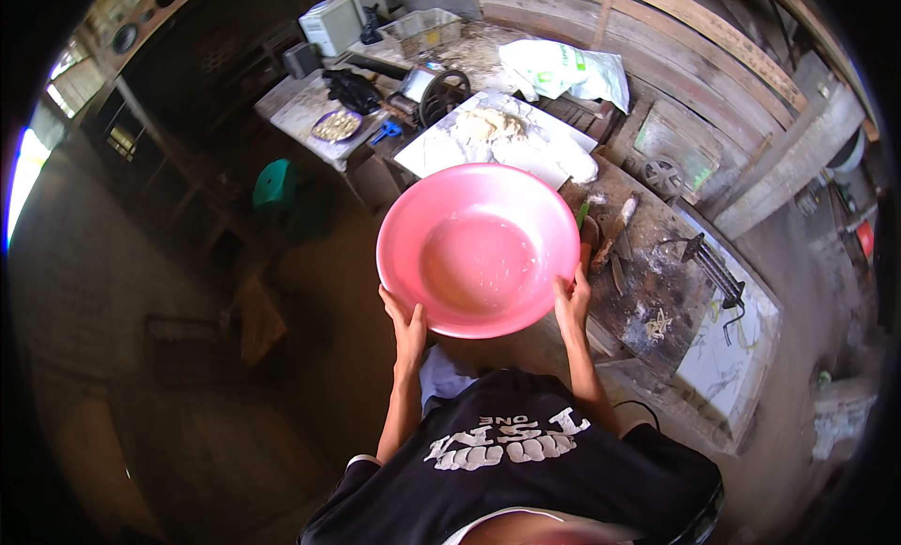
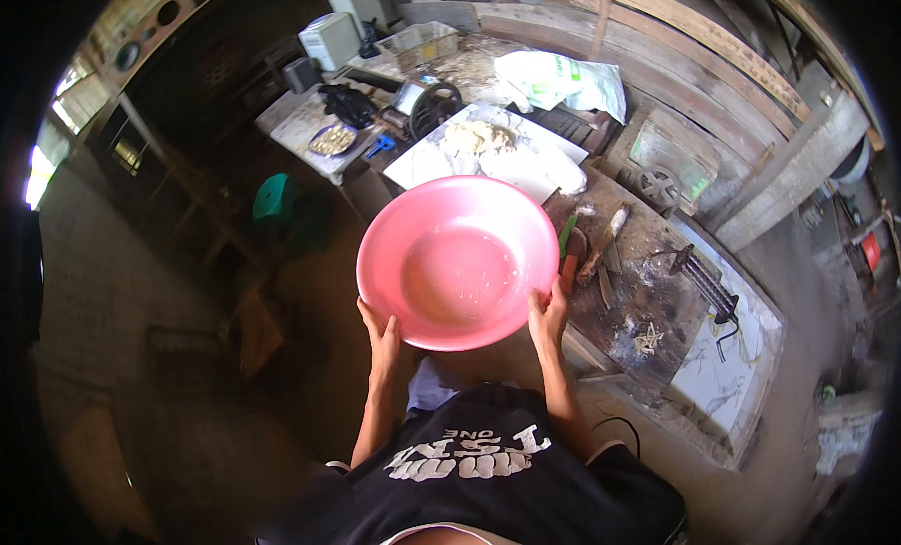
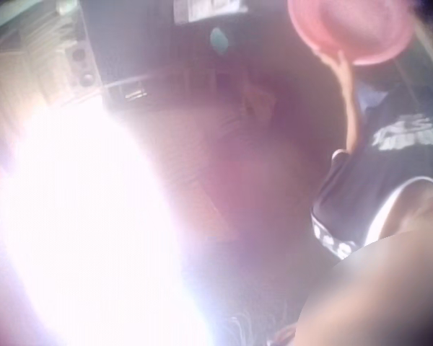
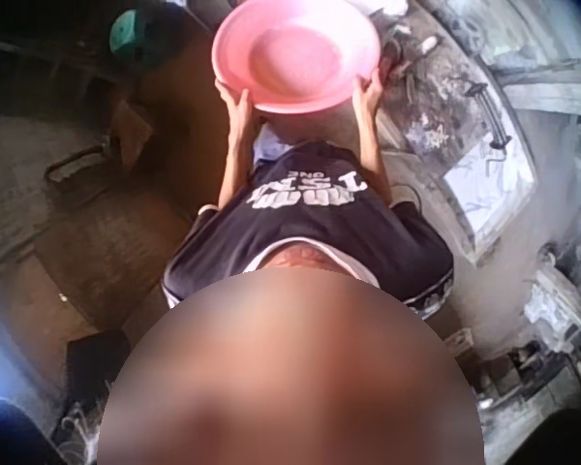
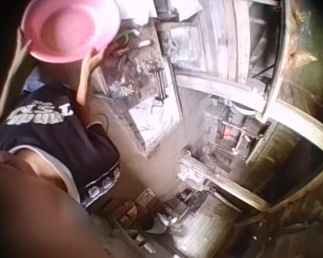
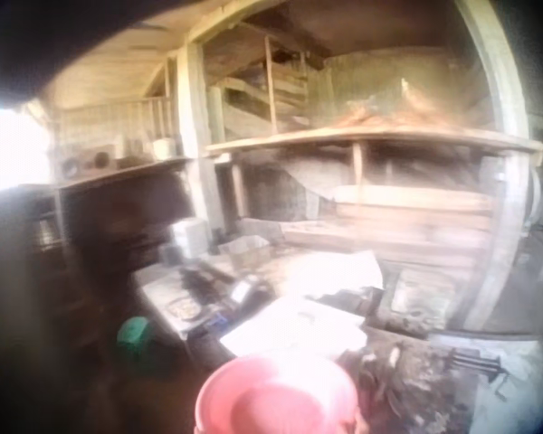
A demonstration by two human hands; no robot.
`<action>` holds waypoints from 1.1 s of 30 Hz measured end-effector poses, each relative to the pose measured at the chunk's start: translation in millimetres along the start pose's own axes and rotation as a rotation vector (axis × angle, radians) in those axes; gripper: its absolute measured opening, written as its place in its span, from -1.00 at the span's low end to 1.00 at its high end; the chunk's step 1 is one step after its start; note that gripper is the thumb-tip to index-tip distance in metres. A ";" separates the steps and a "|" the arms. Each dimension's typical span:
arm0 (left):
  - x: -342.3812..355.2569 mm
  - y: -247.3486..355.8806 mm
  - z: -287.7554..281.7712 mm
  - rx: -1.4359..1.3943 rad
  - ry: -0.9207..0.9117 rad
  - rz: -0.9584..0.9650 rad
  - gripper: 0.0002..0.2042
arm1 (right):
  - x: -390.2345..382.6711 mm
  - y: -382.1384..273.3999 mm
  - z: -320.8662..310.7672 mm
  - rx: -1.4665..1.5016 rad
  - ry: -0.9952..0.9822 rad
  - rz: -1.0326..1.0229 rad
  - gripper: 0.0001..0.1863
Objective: The person kneads a piece of dough on a workbench, then carries a pink basin across the room to a large container to pour out water, and finally returns to the bench to add flour from a plastic bag into the basin.
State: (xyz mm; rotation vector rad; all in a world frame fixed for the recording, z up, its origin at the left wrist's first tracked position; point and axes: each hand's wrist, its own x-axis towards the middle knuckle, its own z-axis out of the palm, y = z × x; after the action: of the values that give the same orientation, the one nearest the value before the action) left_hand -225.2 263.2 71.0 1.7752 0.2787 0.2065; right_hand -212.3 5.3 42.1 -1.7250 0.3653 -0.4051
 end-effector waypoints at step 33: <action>136.6 -27.9 29.1 -0.362 -0.974 -0.155 -0.18 | -109.7 -63.9 57.7 0.015 0.823 0.267 -0.45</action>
State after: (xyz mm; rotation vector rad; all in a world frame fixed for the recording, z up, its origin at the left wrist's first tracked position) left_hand -88.5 282.5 35.9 1.3063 -0.3106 -0.6731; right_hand -281.9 117.4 87.4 -1.3996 1.1627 -0.9087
